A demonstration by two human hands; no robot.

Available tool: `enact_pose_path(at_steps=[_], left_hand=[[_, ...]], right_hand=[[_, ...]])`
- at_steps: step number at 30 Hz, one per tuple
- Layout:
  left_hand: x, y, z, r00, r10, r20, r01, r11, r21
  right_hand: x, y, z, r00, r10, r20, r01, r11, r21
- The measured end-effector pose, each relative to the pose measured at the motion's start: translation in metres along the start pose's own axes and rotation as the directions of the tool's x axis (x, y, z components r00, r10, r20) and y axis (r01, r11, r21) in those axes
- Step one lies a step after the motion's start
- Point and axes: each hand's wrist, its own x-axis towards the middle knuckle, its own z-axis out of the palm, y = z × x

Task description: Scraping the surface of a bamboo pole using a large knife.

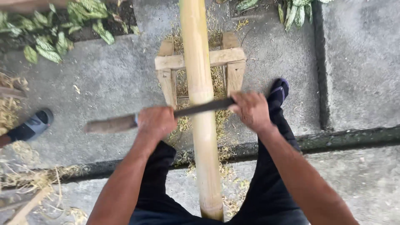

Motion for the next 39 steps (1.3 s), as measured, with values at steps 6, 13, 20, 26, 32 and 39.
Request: enact_pose_path(at_steps=[6,13,20,26,32,39], left_hand=[[0.017,-0.001,0.004,0.998,0.027,-0.058,-0.018,0.99,0.143],[-0.007,0.013,0.017,0.996,0.056,-0.07,-0.055,0.998,0.02],[-0.003,0.022,-0.016,0.982,0.015,-0.189,0.004,0.995,0.1],[-0.012,0.031,-0.017,0.997,0.015,-0.081,-0.007,0.995,0.098],[0.021,0.017,-0.027,0.98,0.019,-0.199,-0.005,0.997,0.072],[-0.019,-0.001,-0.048,0.991,0.114,-0.066,-0.116,0.993,-0.017]], right_hand=[[0.036,-0.006,-0.02,0.999,0.033,0.0,-0.033,0.982,-0.188],[-0.007,-0.002,-0.009,0.999,-0.003,0.052,0.009,0.993,-0.121],[0.015,0.014,0.025,1.0,0.028,-0.004,-0.028,1.0,0.004],[-0.006,0.018,0.043,0.997,0.06,-0.054,-0.058,0.998,0.039],[0.044,0.032,-0.007,0.965,0.137,0.223,-0.13,0.99,-0.048],[0.047,0.02,-0.025,0.983,-0.121,0.137,0.092,0.975,0.201]])
